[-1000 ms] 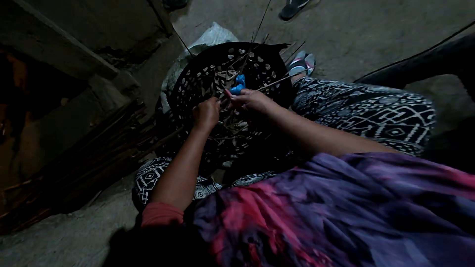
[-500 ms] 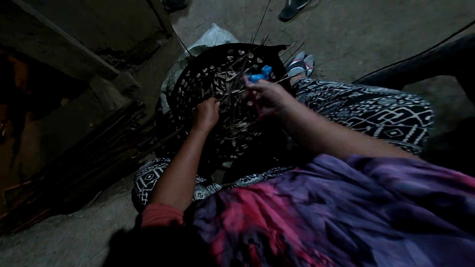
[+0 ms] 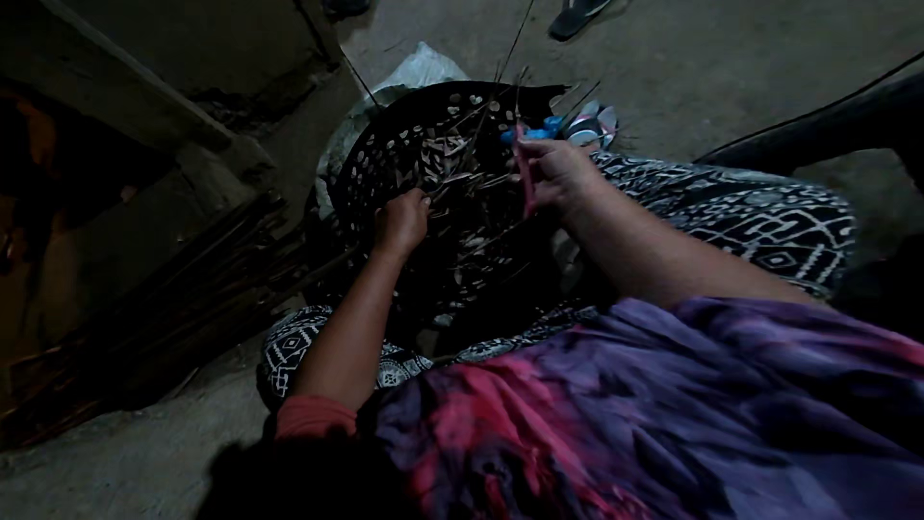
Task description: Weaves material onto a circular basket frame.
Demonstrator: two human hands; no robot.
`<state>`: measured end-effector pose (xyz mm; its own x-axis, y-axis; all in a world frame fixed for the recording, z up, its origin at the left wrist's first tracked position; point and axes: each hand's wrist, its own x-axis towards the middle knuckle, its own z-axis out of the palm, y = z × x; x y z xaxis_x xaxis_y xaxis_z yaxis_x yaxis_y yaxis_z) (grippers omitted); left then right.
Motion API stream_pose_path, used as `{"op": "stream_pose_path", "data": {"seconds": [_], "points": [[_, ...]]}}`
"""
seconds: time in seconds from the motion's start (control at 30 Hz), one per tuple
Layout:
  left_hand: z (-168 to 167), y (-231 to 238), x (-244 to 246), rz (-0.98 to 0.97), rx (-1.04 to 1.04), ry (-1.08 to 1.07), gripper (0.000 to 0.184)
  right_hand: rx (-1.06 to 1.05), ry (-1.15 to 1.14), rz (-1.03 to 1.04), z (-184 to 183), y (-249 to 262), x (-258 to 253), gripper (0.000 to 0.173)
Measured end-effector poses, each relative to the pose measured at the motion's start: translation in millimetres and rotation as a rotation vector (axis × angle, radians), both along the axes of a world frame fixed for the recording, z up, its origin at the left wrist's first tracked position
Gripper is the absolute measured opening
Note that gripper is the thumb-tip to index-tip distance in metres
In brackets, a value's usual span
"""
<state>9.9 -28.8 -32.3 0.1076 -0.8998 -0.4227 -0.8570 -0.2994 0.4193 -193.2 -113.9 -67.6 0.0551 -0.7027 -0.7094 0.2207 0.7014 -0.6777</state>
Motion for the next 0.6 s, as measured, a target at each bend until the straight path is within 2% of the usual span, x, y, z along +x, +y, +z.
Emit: {"op": "stream_pose_path", "data": {"seconds": [0.07, 0.2, 0.27, 0.43, 0.6], "points": [[-1.2, -1.1, -0.9, 0.005, 0.003, 0.006, 0.035, -0.033, -0.020, 0.020, 4.2, 5.9, -0.5, 0.022], [-1.6, -2.7, -3.8, -0.006, -0.025, 0.014, 0.035, -0.068, -0.111, 0.313, 13.0, 40.0, 19.5, 0.022], [-0.9, -2.9, -7.1, -0.013, -0.027, 0.021, 0.034, -0.049, -0.164, 0.392, 10.3, 48.2, 27.9, 0.023], [-2.2, -2.6, -2.3, -0.025, -0.026, 0.067, 0.035, -0.046, -0.151, 0.368, 9.5, 45.7, 33.6, 0.021], [-7.2, -3.4, 4.2, -0.047, 0.041, -0.024, 0.037, -0.102, -0.050, 0.296, 8.7, 29.0, 25.5, 0.021]]}}
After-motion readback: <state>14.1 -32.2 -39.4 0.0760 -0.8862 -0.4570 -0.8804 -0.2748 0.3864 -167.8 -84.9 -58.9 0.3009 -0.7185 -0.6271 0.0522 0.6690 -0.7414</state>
